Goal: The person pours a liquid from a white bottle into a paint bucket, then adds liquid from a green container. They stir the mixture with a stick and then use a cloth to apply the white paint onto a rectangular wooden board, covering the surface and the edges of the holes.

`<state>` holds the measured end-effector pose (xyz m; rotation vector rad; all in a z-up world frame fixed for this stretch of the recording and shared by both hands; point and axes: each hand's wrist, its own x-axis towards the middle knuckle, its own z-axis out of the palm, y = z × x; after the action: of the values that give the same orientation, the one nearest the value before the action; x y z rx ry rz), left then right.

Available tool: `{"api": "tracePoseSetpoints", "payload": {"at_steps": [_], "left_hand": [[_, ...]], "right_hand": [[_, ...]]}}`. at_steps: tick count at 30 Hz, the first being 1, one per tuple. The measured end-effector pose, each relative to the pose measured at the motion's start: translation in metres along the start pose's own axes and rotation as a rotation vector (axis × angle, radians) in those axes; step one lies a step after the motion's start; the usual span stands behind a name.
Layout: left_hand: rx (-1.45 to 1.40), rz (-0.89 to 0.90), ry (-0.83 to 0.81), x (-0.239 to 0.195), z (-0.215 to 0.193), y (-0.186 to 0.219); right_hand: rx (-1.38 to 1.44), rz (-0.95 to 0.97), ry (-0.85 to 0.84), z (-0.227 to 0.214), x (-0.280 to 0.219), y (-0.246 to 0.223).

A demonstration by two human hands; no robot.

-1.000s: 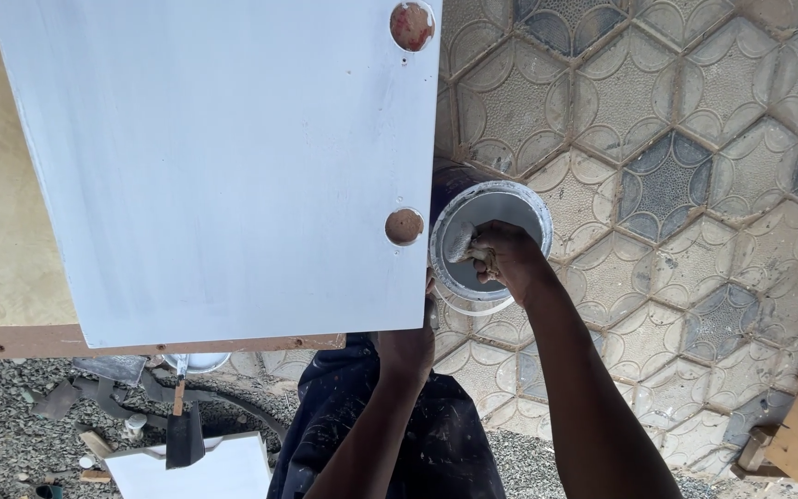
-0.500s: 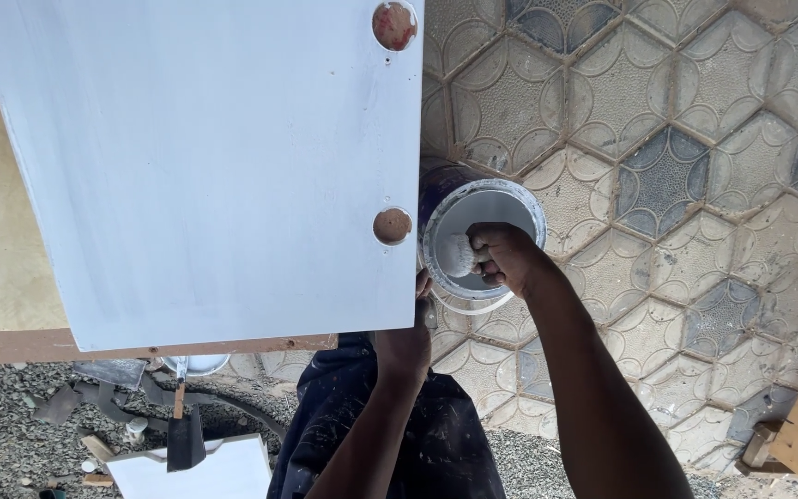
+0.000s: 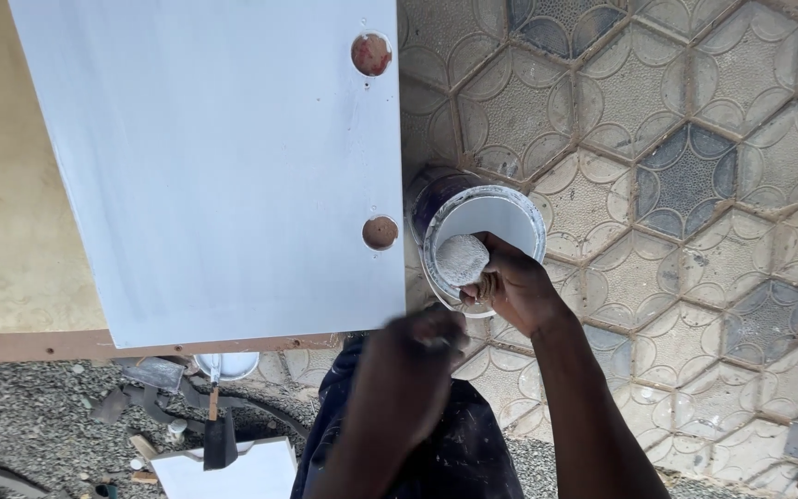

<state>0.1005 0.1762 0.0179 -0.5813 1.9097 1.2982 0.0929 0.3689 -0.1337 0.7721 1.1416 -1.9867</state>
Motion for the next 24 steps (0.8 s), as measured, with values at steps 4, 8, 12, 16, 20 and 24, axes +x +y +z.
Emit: {"api": "tracePoseSetpoints", "payload": {"at_steps": [4, 8, 12, 16, 20, 24], "left_hand": [[-0.178, -0.033, 0.181, 0.049, -0.098, 0.051], [0.238, -0.035, 0.272, 0.121, -0.184, 0.05], [0.172, -0.089, 0.235, 0.125, -0.192, 0.054], [0.147, -0.099, 0.295, 0.129, -0.185, 0.054], [0.124, -0.153, 0.328, 0.13, -0.181, 0.059], [0.144, -0.18, 0.312, 0.126, -0.177, 0.069]], "right_hand": [[0.131, -0.127, -0.105, 0.01, -0.017, 0.02], [0.033, -0.293, 0.011, 0.031, -0.032, 0.041], [-0.089, -0.411, 0.042, 0.056, -0.017, 0.033], [-0.422, -0.54, 0.15, 0.071, 0.036, -0.022], [-0.552, -0.419, 0.064, 0.07, -0.019, 0.0], [-0.481, -0.193, 0.09, 0.063, -0.09, 0.048]]}}
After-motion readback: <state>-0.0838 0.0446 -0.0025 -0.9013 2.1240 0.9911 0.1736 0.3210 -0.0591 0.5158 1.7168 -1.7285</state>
